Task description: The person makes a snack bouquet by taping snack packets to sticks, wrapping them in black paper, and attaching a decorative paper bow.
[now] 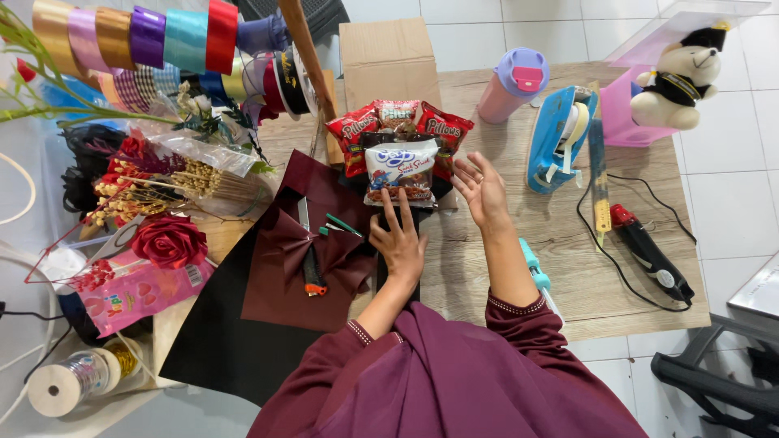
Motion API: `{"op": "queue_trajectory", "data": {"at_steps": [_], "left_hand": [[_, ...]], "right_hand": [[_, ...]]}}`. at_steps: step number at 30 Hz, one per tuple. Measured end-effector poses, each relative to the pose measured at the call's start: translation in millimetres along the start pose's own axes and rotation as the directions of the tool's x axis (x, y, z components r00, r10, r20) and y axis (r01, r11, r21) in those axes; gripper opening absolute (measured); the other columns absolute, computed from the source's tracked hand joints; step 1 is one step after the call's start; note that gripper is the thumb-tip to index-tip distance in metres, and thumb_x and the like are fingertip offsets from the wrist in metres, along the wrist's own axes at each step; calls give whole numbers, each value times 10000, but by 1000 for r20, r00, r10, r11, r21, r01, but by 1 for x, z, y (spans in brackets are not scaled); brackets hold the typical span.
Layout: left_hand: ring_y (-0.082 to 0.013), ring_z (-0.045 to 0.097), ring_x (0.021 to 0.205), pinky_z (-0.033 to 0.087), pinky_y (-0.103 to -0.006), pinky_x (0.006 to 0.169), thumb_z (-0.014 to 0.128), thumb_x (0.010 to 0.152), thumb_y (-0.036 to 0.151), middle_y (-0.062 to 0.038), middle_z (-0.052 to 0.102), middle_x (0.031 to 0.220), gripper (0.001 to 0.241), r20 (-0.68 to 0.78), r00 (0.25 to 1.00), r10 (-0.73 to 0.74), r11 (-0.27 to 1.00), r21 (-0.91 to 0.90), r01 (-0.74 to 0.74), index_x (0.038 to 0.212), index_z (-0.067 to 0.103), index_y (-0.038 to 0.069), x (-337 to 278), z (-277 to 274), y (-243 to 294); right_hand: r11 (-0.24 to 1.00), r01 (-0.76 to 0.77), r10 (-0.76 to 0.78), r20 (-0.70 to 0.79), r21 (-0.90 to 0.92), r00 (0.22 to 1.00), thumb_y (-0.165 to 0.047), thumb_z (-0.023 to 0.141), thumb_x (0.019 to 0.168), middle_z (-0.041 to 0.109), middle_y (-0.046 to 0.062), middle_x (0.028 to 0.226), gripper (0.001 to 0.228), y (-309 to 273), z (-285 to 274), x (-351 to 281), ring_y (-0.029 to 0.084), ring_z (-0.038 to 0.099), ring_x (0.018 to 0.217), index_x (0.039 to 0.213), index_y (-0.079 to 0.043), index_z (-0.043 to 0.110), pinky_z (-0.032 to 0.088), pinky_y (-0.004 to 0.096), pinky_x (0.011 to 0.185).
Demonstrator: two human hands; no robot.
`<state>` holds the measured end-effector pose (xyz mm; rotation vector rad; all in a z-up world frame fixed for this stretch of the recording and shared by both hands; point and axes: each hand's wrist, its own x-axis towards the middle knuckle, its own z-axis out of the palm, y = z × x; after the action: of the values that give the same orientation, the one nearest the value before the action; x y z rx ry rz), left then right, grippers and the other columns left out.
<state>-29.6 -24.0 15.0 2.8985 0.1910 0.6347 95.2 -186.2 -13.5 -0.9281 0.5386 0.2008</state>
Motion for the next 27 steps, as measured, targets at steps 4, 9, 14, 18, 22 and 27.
{"op": "queue_trajectory", "data": {"at_steps": [4, 9, 14, 18, 22, 27], "left_hand": [[-444, 466, 1074, 435, -494, 747, 927, 472, 358, -216, 230, 1556, 1268, 69, 997, -37, 999, 40, 35, 1538, 281, 127, -9, 18, -1], [-467, 437, 1088, 415, -518, 757, 879, 572, 254, -212, 171, 1573, 1189, 172, 983, -61, 998, -2, 62, 1557, 226, 132, -10, 20, 0], [-472, 444, 1080, 421, -522, 752, 861, 554, 247, -220, 185, 1569, 1172, 183, 981, -57, 998, 7, 57, 1548, 253, 127, -7, 24, -1], [-482, 443, 1065, 421, -526, 739, 834, 544, 213, -227, 191, 1565, 1153, 174, 983, -50, 999, 2, 51, 1544, 265, 127, -5, 26, -2], [-475, 446, 1060, 417, -512, 737, 816, 551, 219, -232, 200, 1560, 1137, 167, 985, -52, 998, 44, 45, 1542, 266, 125, -3, 27, -1], [-474, 438, 1075, 415, -517, 750, 836, 553, 226, -234, 189, 1564, 1158, 195, 979, -59, 998, 24, 55, 1549, 254, 125, -4, 26, -2]], "right_hand": [[999, -5, 1, -91, -37, 996, -273, 711, 899, 666, 157, 1051, 357, 18, -24, 13, 329, 689, 1036, 1179, -79, 606, 573, 474, 885], [999, 31, -38, -196, -36, 980, -221, 705, 890, 689, 125, 963, 255, 19, -40, 17, 296, 710, 949, 1109, -108, 639, 598, 446, 829], [998, 41, -50, -214, -51, 976, -204, 687, 893, 690, 113, 969, 251, 14, -32, 4, 268, 708, 930, 1116, -103, 633, 601, 426, 817], [993, 7, -32, -213, -118, 977, -213, 674, 898, 687, 110, 977, 247, 20, -34, 3, 262, 705, 905, 1114, -111, 613, 603, 416, 780], [990, -20, -8, -195, -139, 981, -207, 653, 919, 686, 114, 961, 213, 38, -38, 5, 262, 708, 881, 1098, -99, 613, 601, 400, 752], [910, -222, 192, -118, -351, 974, -115, 653, 857, 700, 176, 930, 200, 65, -47, -10, 312, 722, 840, 1033, -22, 627, 600, 434, 765]]}}
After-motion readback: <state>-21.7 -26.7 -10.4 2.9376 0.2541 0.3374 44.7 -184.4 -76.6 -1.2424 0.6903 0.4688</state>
